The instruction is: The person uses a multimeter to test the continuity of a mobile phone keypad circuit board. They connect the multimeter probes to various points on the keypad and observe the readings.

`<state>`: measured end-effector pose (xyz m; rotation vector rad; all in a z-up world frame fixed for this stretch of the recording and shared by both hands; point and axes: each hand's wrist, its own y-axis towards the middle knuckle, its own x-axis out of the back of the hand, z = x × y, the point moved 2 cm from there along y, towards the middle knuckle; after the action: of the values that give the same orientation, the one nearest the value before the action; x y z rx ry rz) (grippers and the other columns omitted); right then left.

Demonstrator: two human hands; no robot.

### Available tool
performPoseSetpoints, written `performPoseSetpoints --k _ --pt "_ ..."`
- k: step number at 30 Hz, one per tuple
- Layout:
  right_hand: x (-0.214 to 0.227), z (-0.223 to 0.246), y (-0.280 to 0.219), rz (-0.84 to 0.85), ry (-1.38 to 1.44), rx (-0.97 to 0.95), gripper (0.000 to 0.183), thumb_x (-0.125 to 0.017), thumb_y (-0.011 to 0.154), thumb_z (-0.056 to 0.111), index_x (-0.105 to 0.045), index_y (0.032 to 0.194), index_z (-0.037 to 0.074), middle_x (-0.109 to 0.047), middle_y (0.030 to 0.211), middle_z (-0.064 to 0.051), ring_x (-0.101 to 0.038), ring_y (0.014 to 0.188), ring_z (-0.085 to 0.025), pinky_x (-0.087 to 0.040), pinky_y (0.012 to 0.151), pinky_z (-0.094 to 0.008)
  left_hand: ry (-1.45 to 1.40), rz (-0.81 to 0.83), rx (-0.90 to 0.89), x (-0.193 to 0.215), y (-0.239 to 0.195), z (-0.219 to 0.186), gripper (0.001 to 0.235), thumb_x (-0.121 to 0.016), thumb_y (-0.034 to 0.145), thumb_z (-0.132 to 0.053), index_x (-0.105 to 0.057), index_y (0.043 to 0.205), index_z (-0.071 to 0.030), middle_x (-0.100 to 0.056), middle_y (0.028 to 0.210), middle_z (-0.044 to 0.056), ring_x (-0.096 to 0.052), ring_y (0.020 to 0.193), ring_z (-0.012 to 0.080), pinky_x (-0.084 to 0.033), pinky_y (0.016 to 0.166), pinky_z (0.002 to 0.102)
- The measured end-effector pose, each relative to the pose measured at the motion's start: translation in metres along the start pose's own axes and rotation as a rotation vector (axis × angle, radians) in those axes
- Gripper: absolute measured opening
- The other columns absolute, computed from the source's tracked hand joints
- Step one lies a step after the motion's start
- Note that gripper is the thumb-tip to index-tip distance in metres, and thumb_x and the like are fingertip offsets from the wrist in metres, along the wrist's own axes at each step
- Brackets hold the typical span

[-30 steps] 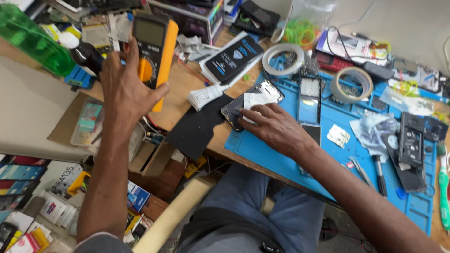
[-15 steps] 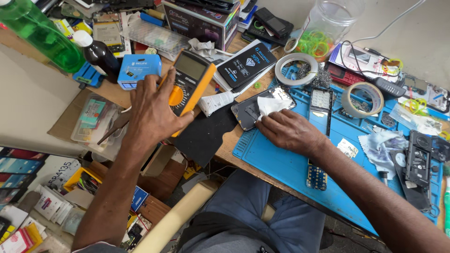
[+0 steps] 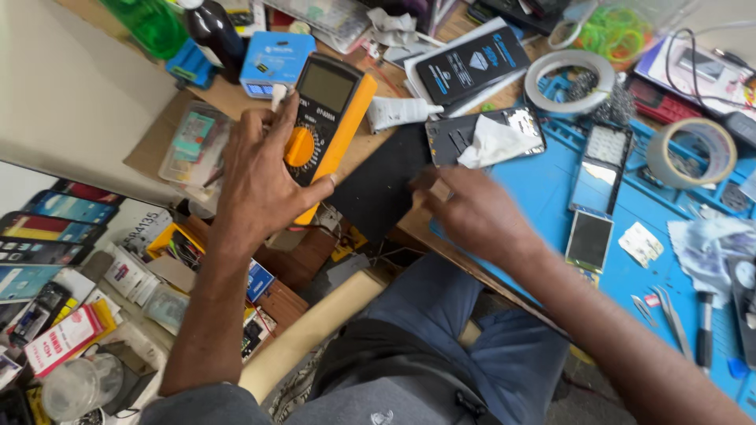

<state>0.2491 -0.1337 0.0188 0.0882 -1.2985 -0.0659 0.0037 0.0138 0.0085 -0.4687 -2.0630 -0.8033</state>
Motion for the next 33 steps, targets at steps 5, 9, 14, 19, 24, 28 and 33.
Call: performPoseSetpoints --k 5,9,14,19,24,28,33 --pt "-0.037 0.013 0.013 -0.092 -0.193 0.440 0.045 -0.067 0.079 0.016 -0.068 0.123 0.006 -0.063 0.112 -0.011 -0.061 0.093 -0.027 -0.052 0.084 -0.040 -0.026 -0.031 0.014 0.006 -0.007 -0.006 0.110 -0.090 0.069 -0.038 -0.039 0.157 0.004 -0.050 0.120 0.020 -0.051 0.116 0.0373 -0.042 0.103 0.053" --pt "-0.054 0.022 0.056 -0.173 -0.214 0.274 0.034 -0.065 0.087 0.012 -0.069 0.120 0.005 -0.061 0.107 -0.013 -0.061 0.098 -0.029 -0.052 0.086 -0.041 -0.033 -0.040 -0.001 0.010 -0.010 -0.019 0.109 -0.090 0.069 -0.038 -0.040 0.157 0.002 -0.049 0.124 0.022 -0.050 0.118 0.0395 -0.042 0.102 0.052" --pt "-0.031 0.015 0.050 -0.182 -0.020 0.245 0.016 -0.061 0.084 0.013 -0.068 0.097 0.007 -0.068 0.109 -0.017 -0.064 0.108 -0.032 -0.055 0.095 -0.040 -0.024 0.007 -0.092 -0.005 -0.014 -0.043 0.111 -0.091 0.069 -0.038 -0.038 0.160 0.000 -0.048 0.129 0.025 -0.049 0.122 0.0443 -0.041 0.104 0.055" --pt "-0.012 -0.018 -0.060 -0.154 1.485 -0.440 0.046 -0.048 0.105 0.019 -0.046 0.149 0.004 -0.069 0.124 -0.009 -0.068 0.108 -0.024 -0.057 0.094 -0.038 -0.112 0.215 -0.188 -0.029 -0.021 -0.099 0.114 -0.090 0.062 -0.043 -0.037 0.157 -0.006 -0.048 0.127 0.026 -0.049 0.114 0.0430 -0.042 0.096 0.056" --pt "-0.006 0.011 -0.102 -0.542 1.241 -0.510 0.073 -0.056 0.105 0.008 -0.015 0.166 0.008 -0.058 0.138 -0.018 -0.065 0.117 -0.018 -0.057 0.096 -0.034 -0.358 0.118 -0.394 -0.062 -0.048 -0.143 0.104 -0.084 0.077 -0.052 -0.037 0.157 -0.005 -0.044 0.141 0.025 -0.047 0.127 0.0412 -0.040 0.107 0.056" --pt "0.004 -0.014 -0.105 -0.526 1.243 -0.546 0.079 -0.056 0.103 0.012 -0.009 0.167 0.010 -0.062 0.136 -0.015 -0.069 0.112 -0.017 -0.062 0.082 -0.031 -0.714 -0.015 -0.320 -0.088 -0.088 -0.118 0.079 -0.076 0.097 -0.044 -0.041 0.159 -0.010 -0.048 0.143 0.018 -0.051 0.135 0.0335 -0.045 0.116 0.043" --pt "-0.007 -0.062 -0.103 -0.449 1.101 -0.613 0.076 -0.058 0.110 0.015 -0.013 0.172 0.010 -0.063 0.127 -0.015 -0.062 0.097 -0.017 -0.050 0.062 -0.026 -0.834 0.242 0.022 -0.145 -0.128 -0.088 0.054 -0.077 0.096 -0.040 -0.056 0.133 -0.008 -0.063 0.126 0.014 -0.064 0.119 0.0312 -0.052 0.104 0.040"
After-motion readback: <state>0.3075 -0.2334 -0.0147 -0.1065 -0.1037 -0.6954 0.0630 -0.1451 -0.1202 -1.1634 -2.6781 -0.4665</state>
